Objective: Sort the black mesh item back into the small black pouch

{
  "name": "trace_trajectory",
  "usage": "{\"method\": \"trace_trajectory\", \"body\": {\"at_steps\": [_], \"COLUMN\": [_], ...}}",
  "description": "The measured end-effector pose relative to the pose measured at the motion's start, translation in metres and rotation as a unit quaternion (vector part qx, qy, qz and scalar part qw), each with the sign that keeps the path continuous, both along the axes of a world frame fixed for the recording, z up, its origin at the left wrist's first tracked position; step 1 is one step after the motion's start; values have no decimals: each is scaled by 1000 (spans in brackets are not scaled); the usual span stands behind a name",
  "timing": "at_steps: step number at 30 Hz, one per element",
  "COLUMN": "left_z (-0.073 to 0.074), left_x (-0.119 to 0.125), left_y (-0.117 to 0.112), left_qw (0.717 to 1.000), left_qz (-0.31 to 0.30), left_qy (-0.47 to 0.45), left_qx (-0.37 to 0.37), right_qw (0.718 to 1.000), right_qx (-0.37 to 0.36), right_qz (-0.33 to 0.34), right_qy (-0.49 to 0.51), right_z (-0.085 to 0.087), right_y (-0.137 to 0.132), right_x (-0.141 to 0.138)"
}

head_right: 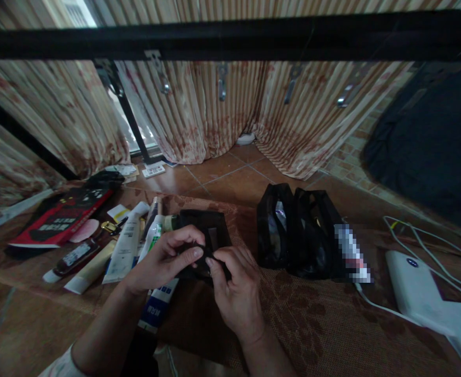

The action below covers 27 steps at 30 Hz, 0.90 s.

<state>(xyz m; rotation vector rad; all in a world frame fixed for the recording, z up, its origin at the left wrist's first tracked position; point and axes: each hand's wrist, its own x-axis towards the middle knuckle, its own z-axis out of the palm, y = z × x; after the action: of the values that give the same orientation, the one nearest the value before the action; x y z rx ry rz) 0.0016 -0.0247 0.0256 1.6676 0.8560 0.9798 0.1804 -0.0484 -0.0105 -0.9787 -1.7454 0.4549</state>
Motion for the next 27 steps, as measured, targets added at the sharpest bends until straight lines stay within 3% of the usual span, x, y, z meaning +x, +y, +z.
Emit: {"method": "trace_trajectory", "body": {"at_steps": [14,27], "left_z": [1,2], "left_x": [2,-12], "left_y": [1,2], "left_qw": [997,996], "left_qz": [10,68], "left_qy": [15,8], "left_qx": [72,51], "right_qw": [1000,1000], "right_qx": [-25,4], "right_qz": [15,-7], "right_qy": [6,-13], "right_z": [0,1], "right_y": [0,0], "right_x": [-2,1]}}
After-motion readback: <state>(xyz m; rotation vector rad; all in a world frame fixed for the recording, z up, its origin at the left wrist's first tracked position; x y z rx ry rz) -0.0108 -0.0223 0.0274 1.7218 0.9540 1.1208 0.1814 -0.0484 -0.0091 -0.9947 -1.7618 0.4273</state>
